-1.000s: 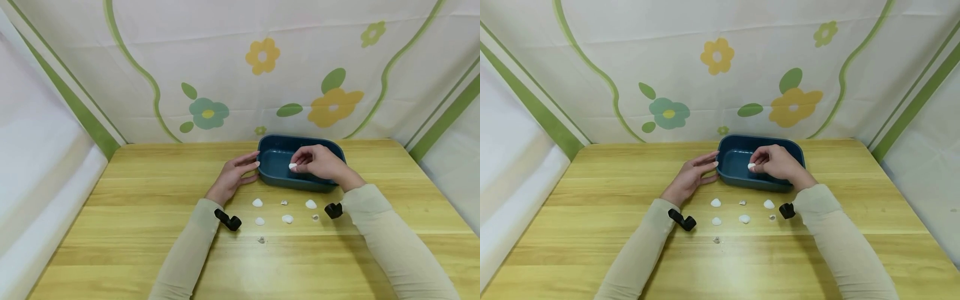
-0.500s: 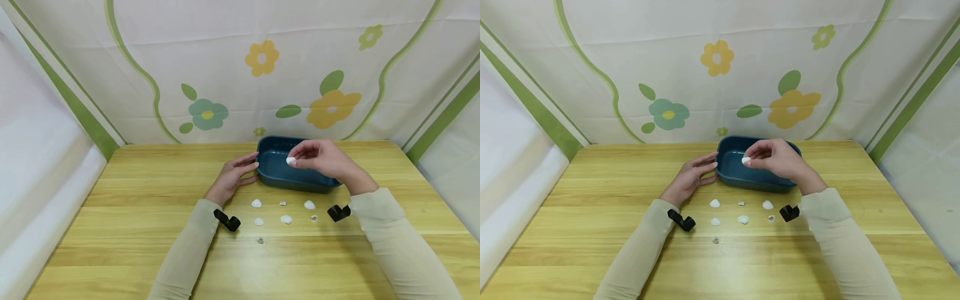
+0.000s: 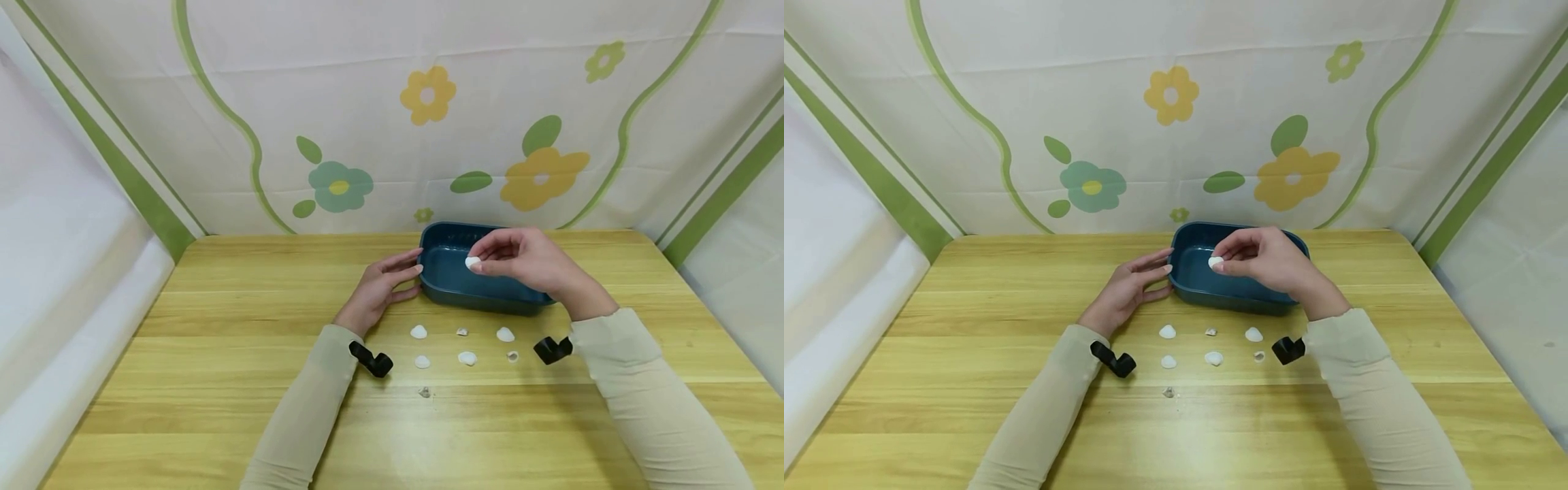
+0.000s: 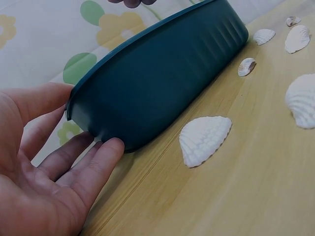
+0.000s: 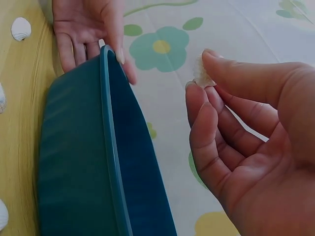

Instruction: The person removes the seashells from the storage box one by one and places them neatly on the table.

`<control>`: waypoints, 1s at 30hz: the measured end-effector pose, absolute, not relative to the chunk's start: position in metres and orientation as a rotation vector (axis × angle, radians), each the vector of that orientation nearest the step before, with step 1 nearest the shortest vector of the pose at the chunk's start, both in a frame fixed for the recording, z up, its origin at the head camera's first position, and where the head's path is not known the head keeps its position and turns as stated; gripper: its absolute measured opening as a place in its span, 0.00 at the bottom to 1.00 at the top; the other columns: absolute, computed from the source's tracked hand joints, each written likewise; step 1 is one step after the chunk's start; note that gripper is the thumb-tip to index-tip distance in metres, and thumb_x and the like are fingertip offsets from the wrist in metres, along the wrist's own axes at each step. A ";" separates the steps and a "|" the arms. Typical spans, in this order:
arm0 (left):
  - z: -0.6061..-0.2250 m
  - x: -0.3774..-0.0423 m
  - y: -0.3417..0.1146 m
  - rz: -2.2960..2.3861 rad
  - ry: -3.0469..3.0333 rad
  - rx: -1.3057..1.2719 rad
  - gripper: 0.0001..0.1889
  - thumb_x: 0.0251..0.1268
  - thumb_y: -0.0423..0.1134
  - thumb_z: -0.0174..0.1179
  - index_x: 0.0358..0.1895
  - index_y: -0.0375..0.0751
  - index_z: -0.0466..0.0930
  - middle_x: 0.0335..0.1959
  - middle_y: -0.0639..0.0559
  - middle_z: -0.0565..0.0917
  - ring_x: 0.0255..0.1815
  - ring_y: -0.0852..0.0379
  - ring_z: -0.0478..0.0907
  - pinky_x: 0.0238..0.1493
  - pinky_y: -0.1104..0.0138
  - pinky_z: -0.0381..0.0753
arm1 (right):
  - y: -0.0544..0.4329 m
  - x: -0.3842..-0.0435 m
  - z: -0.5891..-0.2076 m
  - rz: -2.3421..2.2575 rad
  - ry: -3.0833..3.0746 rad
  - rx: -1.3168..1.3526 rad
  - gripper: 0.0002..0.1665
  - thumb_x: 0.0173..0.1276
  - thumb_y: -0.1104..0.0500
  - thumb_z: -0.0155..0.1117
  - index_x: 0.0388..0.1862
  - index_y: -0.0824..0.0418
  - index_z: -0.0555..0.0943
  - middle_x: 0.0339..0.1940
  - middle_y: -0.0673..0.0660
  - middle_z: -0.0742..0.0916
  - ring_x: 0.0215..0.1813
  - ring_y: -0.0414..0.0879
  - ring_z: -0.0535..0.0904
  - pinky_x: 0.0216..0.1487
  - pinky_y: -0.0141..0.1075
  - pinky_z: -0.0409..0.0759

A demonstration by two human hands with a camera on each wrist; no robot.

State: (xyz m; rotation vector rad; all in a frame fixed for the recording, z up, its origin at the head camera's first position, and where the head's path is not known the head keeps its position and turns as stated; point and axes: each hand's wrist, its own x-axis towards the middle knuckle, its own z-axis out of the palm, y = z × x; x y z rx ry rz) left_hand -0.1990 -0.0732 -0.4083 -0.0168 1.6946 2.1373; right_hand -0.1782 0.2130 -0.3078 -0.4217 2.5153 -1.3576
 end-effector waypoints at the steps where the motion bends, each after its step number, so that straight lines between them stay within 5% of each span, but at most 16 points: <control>1: -0.408 -0.199 -0.073 2.137 1.694 -0.017 0.23 0.78 0.38 0.68 0.72 0.58 0.83 0.76 0.54 0.78 0.77 0.52 0.76 0.70 0.51 0.86 | 0.213 -0.178 -0.308 -1.361 2.512 -0.422 0.16 0.74 0.49 0.76 0.53 0.57 0.90 0.45 0.56 0.90 0.48 0.57 0.88 0.51 0.40 0.90; 30: -0.406 -0.199 -0.070 2.174 1.675 -0.017 0.23 0.77 0.35 0.67 0.72 0.53 0.83 0.76 0.53 0.78 0.75 0.53 0.78 0.77 0.58 0.79 | 0.208 -0.114 -0.346 -1.364 2.403 -0.636 0.06 0.70 0.56 0.79 0.44 0.53 0.91 0.38 0.53 0.91 0.36 0.47 0.84 0.36 0.32 0.85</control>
